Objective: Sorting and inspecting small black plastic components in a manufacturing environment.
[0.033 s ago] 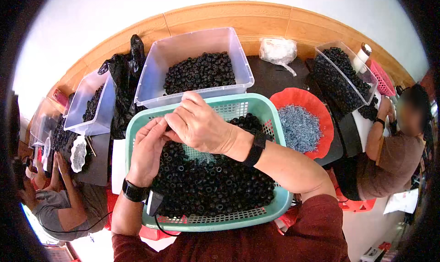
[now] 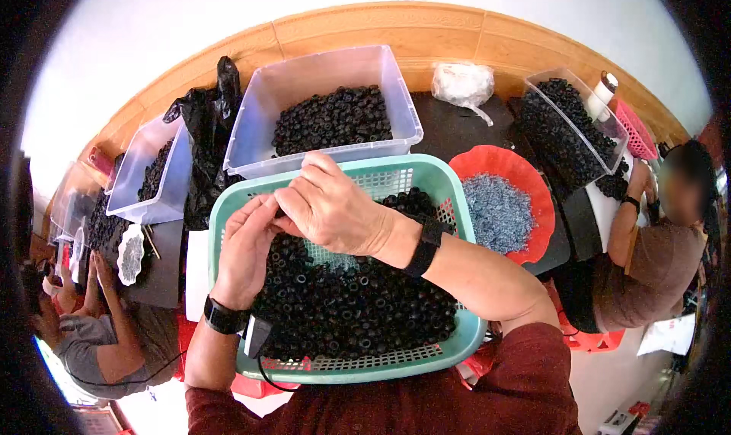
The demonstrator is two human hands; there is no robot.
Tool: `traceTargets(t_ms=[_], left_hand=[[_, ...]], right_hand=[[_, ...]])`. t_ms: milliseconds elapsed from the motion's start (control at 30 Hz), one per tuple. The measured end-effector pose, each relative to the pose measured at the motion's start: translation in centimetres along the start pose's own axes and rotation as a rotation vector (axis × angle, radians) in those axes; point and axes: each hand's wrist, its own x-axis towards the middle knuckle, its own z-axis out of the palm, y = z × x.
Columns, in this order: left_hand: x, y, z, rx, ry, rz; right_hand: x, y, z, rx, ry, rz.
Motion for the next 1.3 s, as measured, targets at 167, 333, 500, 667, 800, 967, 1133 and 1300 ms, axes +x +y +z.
traceTargets(t_ms=[167,333,500,667,800,967,1133,1300], left_hand=[[0.0,0.0,0.3,-0.028,0.018,0.041],[-0.1,-0.1,0.5,0.004,0.033,0.076],[0.1,-0.1,0.2,-0.021,-0.021,0.036],[-0.1,0.0,0.1,-0.193,-0.11,0.002],[-0.2,0.0,0.4,-0.31,-0.166,-0.055],[0.1,-0.6,-0.2,-0.427,-0.276,-0.032],[0.2,-0.5,-0.4,-0.359,-0.256,-0.036],[0.0,-0.3,-0.5,-0.218,-0.178,0.011]], right_hand=[[0.1,-0.1,0.0,0.097,-0.002,0.089],[0.3,-0.4,-0.4,0.075,-0.011,0.124],[0.5,0.0,-0.5,-0.015,0.031,0.086],[0.7,0.5,-0.8,0.029,0.081,0.095],[0.7,0.2,-1.3,0.138,0.063,0.133],[0.7,0.3,-1.2,0.228,0.075,0.127],[0.8,0.6,-1.4,0.252,0.045,0.123],[0.8,0.8,-1.4,0.194,-0.035,0.106]])
